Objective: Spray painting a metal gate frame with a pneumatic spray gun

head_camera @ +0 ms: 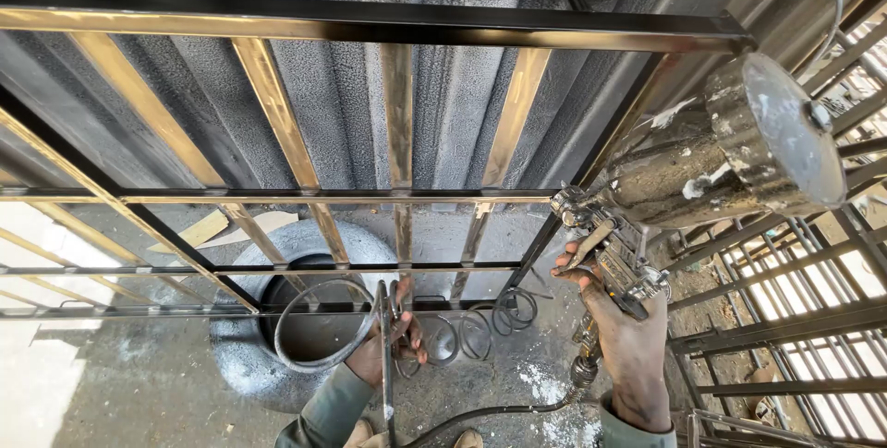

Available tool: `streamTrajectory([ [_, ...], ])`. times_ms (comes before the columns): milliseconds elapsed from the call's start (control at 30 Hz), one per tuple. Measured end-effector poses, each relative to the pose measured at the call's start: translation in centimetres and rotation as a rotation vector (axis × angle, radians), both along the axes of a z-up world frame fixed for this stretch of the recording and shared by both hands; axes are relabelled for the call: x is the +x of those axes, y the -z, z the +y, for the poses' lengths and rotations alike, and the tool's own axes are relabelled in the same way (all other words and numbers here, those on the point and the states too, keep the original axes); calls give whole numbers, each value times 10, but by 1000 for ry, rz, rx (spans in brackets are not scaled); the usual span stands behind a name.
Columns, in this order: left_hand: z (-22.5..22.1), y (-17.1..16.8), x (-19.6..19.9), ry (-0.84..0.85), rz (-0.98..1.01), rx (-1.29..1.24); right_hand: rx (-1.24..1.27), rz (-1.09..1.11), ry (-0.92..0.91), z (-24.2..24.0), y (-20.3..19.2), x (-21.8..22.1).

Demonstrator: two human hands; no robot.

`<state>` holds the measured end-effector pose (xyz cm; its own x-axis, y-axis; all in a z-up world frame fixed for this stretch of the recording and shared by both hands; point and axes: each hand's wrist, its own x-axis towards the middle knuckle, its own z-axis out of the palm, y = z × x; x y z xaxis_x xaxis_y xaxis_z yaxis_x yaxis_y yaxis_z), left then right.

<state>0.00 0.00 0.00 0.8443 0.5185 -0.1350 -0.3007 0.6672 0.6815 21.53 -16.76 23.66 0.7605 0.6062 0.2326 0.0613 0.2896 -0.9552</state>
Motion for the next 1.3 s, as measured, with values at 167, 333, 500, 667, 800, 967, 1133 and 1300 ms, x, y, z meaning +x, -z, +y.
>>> streamTrajectory([
  [167, 47, 74, 8, 169, -468, -15, -7, -26, -62, 12, -12, -8],
  [333, 42, 3, -10, -133, -71, 176, -63, -130, -142, 18, -17, -2],
  [500, 57, 16, 4, -206, -408, 288, 18, -362, -151, 32, -27, 15],
  [667, 85, 61, 18, -210, -498, 277, 181, -361, -119, 42, -26, 20],
  [800, 96, 94, 27, -292, -390, 275, 250, -370, -85, 47, -14, 29],
  [967, 93, 77, 12, -192, -459, 200, 248, -338, -75, 52, 17, 41],
  [1133, 95, 74, 9, -195, -431, 186, 243, -342, -56, 57, 50, 59],
  [1300, 77, 42, 1, -263, -367, 284, 190, -245, -104, 48, 73, 58],
])
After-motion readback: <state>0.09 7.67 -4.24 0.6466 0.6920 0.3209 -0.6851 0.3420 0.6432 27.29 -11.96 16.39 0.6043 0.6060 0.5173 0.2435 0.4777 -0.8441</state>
